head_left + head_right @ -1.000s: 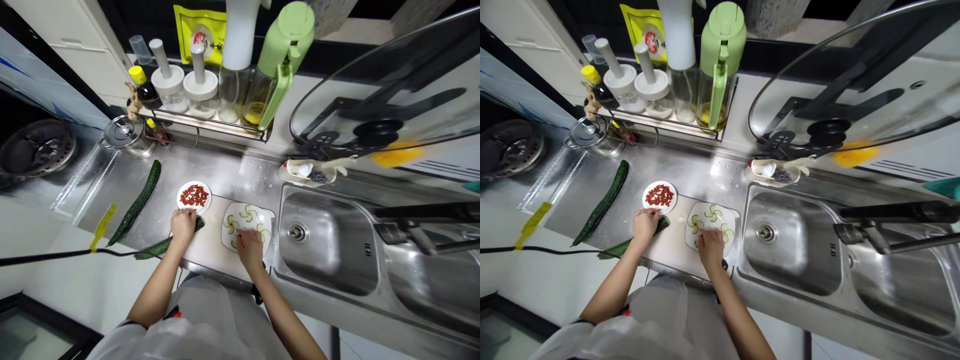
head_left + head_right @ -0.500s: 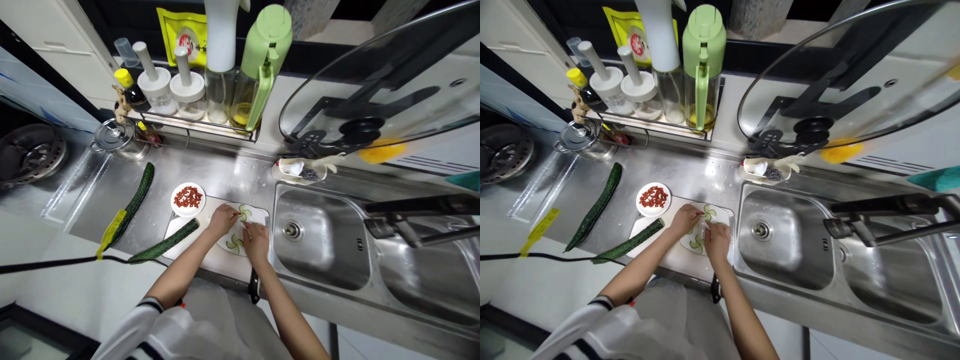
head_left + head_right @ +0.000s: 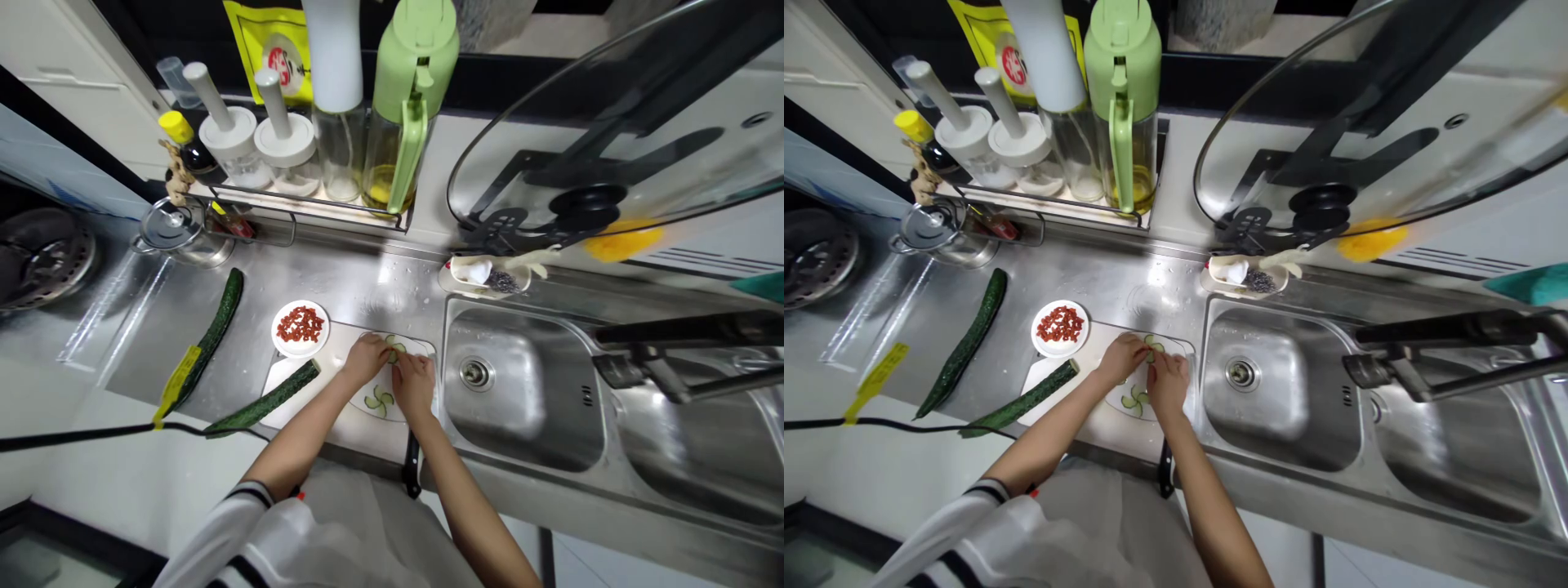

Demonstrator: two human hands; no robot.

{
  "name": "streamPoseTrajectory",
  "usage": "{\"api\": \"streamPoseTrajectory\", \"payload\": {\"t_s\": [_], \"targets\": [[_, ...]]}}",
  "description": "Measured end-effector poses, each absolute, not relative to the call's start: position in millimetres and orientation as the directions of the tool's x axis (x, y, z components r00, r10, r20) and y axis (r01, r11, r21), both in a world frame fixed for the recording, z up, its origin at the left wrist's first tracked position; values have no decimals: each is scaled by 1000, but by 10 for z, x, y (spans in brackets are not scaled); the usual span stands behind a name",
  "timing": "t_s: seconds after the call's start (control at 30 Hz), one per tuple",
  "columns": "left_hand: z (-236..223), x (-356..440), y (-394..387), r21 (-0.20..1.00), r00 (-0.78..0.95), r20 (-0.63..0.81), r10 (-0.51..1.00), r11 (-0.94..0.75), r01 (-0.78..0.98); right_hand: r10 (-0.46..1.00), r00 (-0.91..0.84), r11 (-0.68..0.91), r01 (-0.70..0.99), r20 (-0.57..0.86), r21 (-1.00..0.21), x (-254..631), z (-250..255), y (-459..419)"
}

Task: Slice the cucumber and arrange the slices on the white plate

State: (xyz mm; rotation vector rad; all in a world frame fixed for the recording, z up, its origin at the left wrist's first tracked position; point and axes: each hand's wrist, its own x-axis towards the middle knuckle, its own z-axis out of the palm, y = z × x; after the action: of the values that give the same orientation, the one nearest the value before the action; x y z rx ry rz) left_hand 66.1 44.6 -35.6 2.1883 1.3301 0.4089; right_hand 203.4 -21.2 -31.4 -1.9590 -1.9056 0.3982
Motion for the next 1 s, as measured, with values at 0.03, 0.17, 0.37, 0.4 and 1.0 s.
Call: {"api": "streamPoseTrajectory", "payload": {"t_s": [0.03, 0.17, 0.37, 0.4, 1.0], "targets": [[-362, 664, 445, 584, 467, -18, 884, -370, 722, 998, 41, -14, 892, 50, -451, 2034, -312, -211], [-394, 670, 438, 570, 464, -10, 886, -376, 731, 999, 45, -27, 900, 30, -435, 2033, -312, -209], [-418, 677, 425, 554, 460, -11, 888, -377, 742, 997, 50, -23, 912, 54, -410, 2021, -345, -208], [-417, 677, 423, 551, 457, -13, 889, -375, 745, 997, 50, -21, 911, 61, -411, 2020, -354, -207], [-398, 606, 449, 599, 428, -1, 904, -342, 724, 995, 48, -4, 900, 90, -435, 2019, -362, -188]]}}
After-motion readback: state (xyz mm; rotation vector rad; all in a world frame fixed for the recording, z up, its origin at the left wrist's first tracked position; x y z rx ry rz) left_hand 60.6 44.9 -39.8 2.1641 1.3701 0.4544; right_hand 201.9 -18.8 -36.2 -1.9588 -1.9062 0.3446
